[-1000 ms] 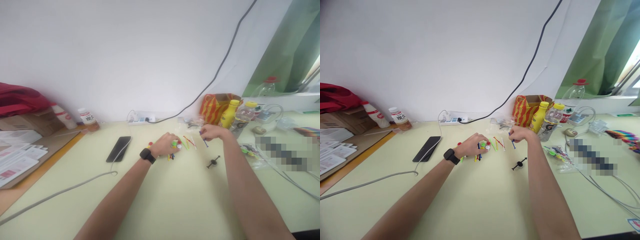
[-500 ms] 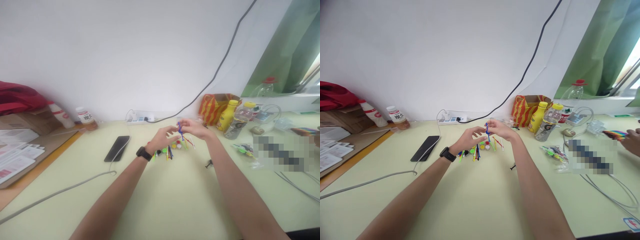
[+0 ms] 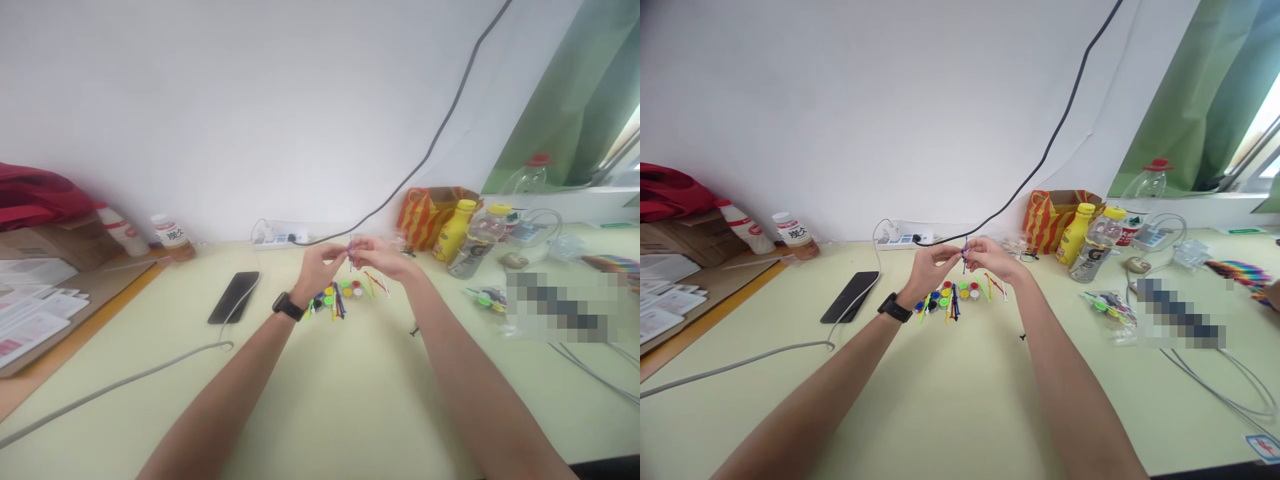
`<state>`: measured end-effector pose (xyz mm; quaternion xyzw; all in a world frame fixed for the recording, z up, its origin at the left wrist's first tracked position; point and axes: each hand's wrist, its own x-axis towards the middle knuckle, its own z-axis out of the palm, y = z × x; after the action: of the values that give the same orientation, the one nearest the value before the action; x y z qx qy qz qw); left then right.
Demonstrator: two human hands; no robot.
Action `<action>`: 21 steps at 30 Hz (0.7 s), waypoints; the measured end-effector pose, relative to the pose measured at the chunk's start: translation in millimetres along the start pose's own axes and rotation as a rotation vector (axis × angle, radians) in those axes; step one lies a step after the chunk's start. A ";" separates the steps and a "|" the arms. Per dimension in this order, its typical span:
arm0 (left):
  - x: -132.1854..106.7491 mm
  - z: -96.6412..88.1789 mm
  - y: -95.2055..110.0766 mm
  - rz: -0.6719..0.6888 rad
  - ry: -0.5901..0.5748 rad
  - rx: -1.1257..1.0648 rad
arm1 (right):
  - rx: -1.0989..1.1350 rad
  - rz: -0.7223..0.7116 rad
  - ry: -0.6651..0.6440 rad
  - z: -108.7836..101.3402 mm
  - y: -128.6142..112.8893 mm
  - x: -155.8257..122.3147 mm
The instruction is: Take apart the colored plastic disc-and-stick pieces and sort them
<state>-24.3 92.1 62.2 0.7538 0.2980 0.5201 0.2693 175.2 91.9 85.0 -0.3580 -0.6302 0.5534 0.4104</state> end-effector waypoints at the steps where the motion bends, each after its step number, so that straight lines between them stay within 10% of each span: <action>1: -0.2 0.4 -1.2 0.008 -0.007 -0.002 | -0.001 0.016 -0.004 1.1 0.3 0.0; 15: 1.6 -10.2 13.3 0.018 -0.204 0.042 | -0.317 0.077 0.070 12.8 0.4 4.3; 21: -9.4 -3.8 11.2 -0.124 -0.550 0.093 | -0.763 0.239 0.077 -17.0 11.8 0.5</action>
<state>-28.6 78.0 65.5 0.8584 0.2829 0.2645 0.3364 190.5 100.8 74.2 -0.5759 -0.7287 0.3095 0.2040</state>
